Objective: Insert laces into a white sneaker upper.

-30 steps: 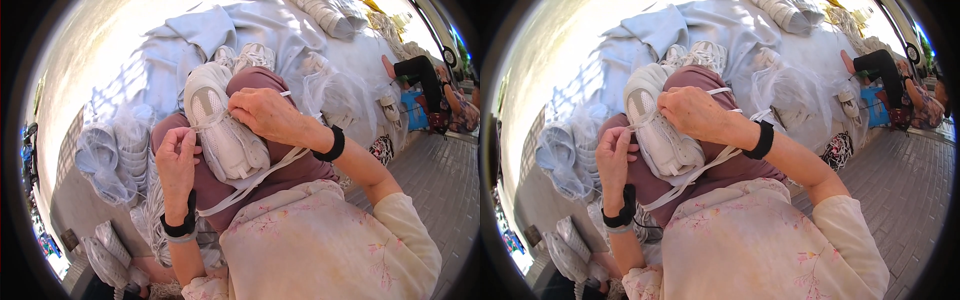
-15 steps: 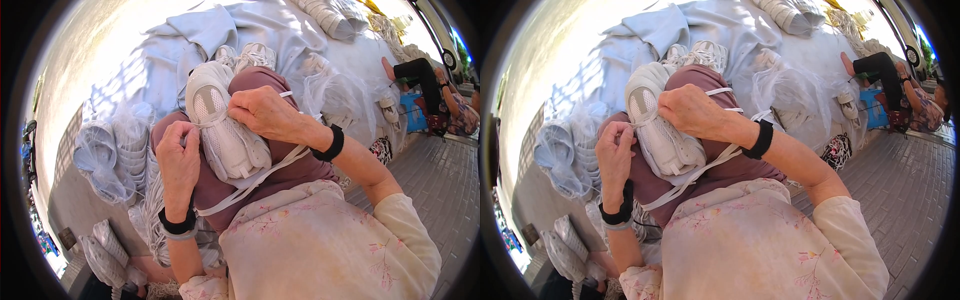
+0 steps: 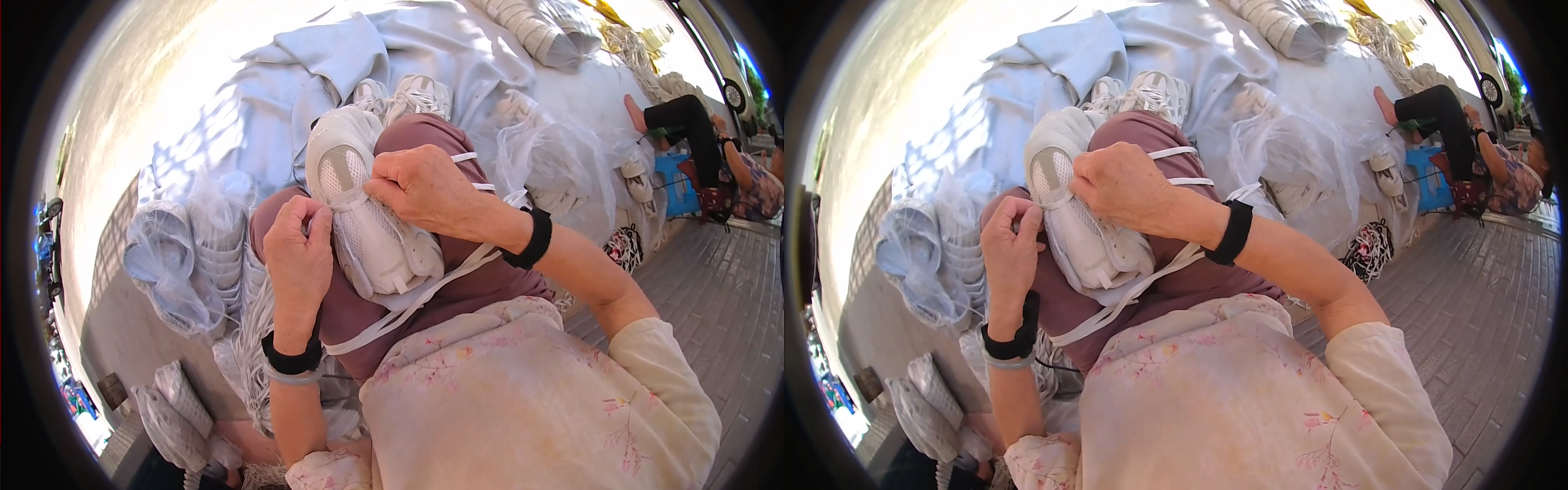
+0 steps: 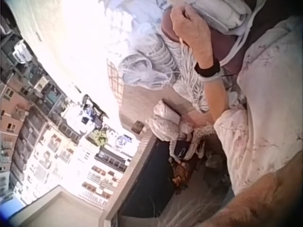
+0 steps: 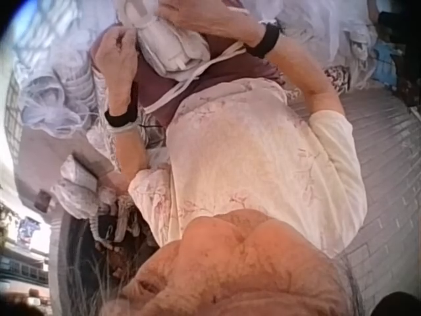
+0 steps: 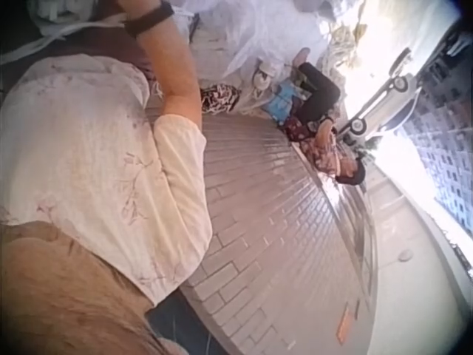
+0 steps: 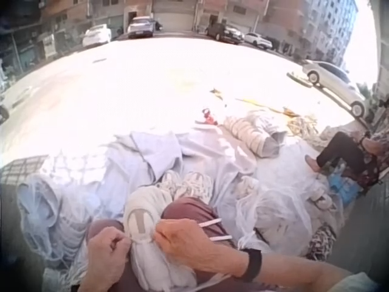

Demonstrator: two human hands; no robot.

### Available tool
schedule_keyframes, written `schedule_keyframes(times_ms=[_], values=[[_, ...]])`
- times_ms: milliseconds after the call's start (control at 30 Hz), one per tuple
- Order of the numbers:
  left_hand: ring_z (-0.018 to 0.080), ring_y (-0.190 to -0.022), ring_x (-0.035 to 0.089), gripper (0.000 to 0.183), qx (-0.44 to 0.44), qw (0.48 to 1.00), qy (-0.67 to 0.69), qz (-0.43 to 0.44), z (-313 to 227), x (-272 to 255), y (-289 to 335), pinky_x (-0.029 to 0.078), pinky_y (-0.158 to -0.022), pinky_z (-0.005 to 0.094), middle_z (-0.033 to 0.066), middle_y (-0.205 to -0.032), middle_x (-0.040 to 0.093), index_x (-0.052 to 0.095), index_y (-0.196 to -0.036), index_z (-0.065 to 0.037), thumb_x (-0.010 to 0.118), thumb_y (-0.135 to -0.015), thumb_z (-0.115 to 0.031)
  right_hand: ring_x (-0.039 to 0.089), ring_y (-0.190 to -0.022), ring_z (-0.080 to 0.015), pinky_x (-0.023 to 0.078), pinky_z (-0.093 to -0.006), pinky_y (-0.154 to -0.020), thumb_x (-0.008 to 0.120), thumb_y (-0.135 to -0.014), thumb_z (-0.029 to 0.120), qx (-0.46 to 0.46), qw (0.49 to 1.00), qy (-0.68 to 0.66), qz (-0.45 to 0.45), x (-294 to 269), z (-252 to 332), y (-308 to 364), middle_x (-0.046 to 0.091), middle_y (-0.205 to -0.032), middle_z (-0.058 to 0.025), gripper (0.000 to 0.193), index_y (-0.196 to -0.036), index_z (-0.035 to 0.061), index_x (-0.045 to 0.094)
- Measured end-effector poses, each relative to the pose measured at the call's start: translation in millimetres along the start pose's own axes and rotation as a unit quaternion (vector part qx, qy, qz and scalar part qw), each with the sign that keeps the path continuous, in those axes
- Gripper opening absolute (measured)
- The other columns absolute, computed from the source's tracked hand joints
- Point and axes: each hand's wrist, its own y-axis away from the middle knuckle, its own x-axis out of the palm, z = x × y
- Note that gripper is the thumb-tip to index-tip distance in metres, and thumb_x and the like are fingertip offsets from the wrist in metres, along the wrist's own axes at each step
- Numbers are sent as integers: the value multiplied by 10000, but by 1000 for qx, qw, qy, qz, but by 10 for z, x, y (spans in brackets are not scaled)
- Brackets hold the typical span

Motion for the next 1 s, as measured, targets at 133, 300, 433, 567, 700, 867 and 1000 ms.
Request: schedule_keyframes(times_ms=[133,300,433,567,700,867,1000], values=[[254,-646,538,112,29,998,-50,-20,-62,18,36,434,-626,335,123,-742,570,561,-805,11,595,-851,-86,541,-625,-376,427,-401,-563,603,-831,196,-18,1000,-18,-11,42,-44,-1,536,-647,-202,260,-706,-26,554],[238,-641,536,113,-2,1000,-8,-10,-10,37,7,434,-626,329,122,-735,567,563,-825,14,586,-861,-91,591,-729,-316,463,-371,-635,659,-799,174,-28,998,-52,-23,-43,35,121,589,-869,-172,224,-918,5,570],[204,-649,536,110,72,996,-57,-20,18,35,36,439,-632,313,103,-747,572,558,-845,2,593,-866,-101,583,-883,-302,465,-377,-739,700,-768,191,9,1000,9,12,-199,200,319,546,-1051,-153,383,-1071,31,529],[191,-679,557,115,-9,999,29,-29,19,54,38,454,-659,310,77,-765,575,546,-889,-21,604,-874,-118,545,-962,-320,428,-411,-824,696,-741,199,-40,996,80,3,-162,286,441,527,-1059,-151,460,-1109,-6,510],[213,-723,581,181,25,998,-21,-49,-30,54,90,467,-689,325,102,-830,584,533,-980,-15,616,-872,-133,532,-1019,-319,422,-403,-855,618,-752,129,36,989,124,65,-132,375,420,538,-1077,-167,451,-1151,-38,490],[272,-872,578,308,61,996,-24,-54,-116,151,223,461,-769,354,162,-1000,559,488,-1082,10,624,-868,-165,562,-956,-322,436,-394,-825,572,-730,77,76,981,181,4,124,427,416,554,-1044,-181,429,-1133,-50,498],[338,-1065,516,414,74,995,-54,-48,-145,263,297,408,-916,389,201,-1139,510,431,-1173,22,624,-865,-176,578,-878,-323,449,-393,-795,564,-723,41,89,973,213,-21,180,410,456,553,-1006,-186,395,-1102,-55,510]])
